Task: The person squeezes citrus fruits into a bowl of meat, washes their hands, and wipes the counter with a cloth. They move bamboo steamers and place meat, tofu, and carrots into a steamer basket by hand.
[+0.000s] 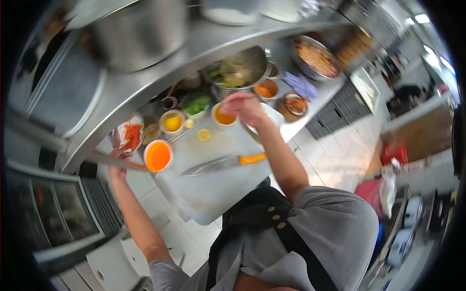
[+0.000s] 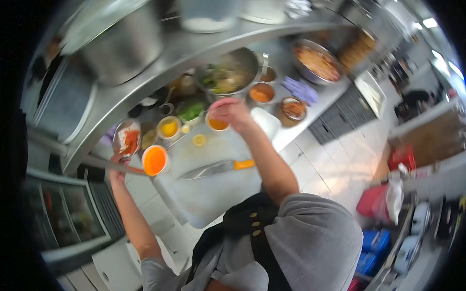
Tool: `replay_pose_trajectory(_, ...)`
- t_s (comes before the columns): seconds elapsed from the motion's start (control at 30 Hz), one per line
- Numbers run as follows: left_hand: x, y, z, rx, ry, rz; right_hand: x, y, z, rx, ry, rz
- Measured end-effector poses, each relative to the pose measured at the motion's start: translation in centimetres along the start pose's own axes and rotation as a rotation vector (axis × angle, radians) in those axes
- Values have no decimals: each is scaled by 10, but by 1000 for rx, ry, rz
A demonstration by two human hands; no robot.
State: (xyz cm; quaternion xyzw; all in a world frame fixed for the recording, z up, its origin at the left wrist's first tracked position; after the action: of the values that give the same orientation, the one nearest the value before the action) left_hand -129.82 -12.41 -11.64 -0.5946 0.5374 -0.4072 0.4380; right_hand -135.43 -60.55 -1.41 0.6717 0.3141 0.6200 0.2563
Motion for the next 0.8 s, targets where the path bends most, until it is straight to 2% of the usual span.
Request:
replay_pose_trajectory(0.03,19,-4,5,-23,-1,21,-44,32,-16,-128,-125,-196)
replay_pose_trajectory(0.07,7,-17,-6,-33,-33,32,-55,54,-35,-301,-203,-296)
replay_pose_trajectory(0.1,20,-10,9,-7,10,18,-109,84,-38,-390,-389,-594)
replay_pose_trajectory(0.13,40,-14,12,-17,22,31,-153,113,-40,-426,-582,-975)
replay_pose_trajectory(0.17,49,-22,6,-34,57,68,-183,131,-42,-386,-703,-1196)
replay_pose_trajectory(0.2,57,-26,0,-48,88,104,-219,143,-38,-290,-751,-1289)
replay_pose_trajectory(0.27,56,-24,-7,-34,69,123,-258,157,-35,-167,-542,-1513)
replay_pose_trajectory(0.3,53,-25,-19,-53,-103,157,-273,158,-33,-157,-530,-1506)
replay_pose_trajectory(0.33,52,-26,-30,-69,-277,191,-282,162,-31,-163,-428,-1628)
replay_pose_trajectory(0.37,28,-10,-32,-7,-330,112,-290,166,-29,-174,-317,-1746)
replay_pose_trajectory(0.4,4,7,-41,61,-381,35,-293,169,-29,-173,-302,-1734)
replay_pose_trajectory(0.47,1,11,-102,43,-570,237,-287,173,-34,-286,-207,-1780)
replay_pose_trajectory(0.5,7,15,-136,64,-637,255,-287,177,-34,-234,-116,-1693)
replay_pose_trajectory(0.53,21,16,-169,84,-708,273,-291,178,-36,-236,-91,-1673)
replay_pose_trajectory(0.57,44,15,-198,87,-738,285,-294,179,-38,-218,20,-1566)
replay_pose_trajectory(0.63,120,5,-260,99,-714,350,-300,198,-36,-198,204,-1371)
replay_pose_trajectory(0.67,167,0,-282,119,-642,393,-292,216,-43,-208,227,-1346)
replay_pose_trajectory(0.73,289,-15,-314,66,-418,467,-272,267,-73,-292,125,-1314)
replay_pose_trajectory(0.8,411,-8,-328,-48,-36,458,-288,322,-110,-339,163,-1031)
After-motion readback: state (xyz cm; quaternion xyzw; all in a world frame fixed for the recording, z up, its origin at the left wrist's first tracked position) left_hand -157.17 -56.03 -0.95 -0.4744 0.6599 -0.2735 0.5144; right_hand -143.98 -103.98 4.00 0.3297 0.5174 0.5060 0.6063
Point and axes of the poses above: each hand's wrist, its own z-axis towards the middle knuckle, its own x-axis out of the palm, y = z × x, the point moved 1 cm from there along z, towards the middle knuckle, and after that the axes turned 15 degrees about z, right-handed, at the moved point
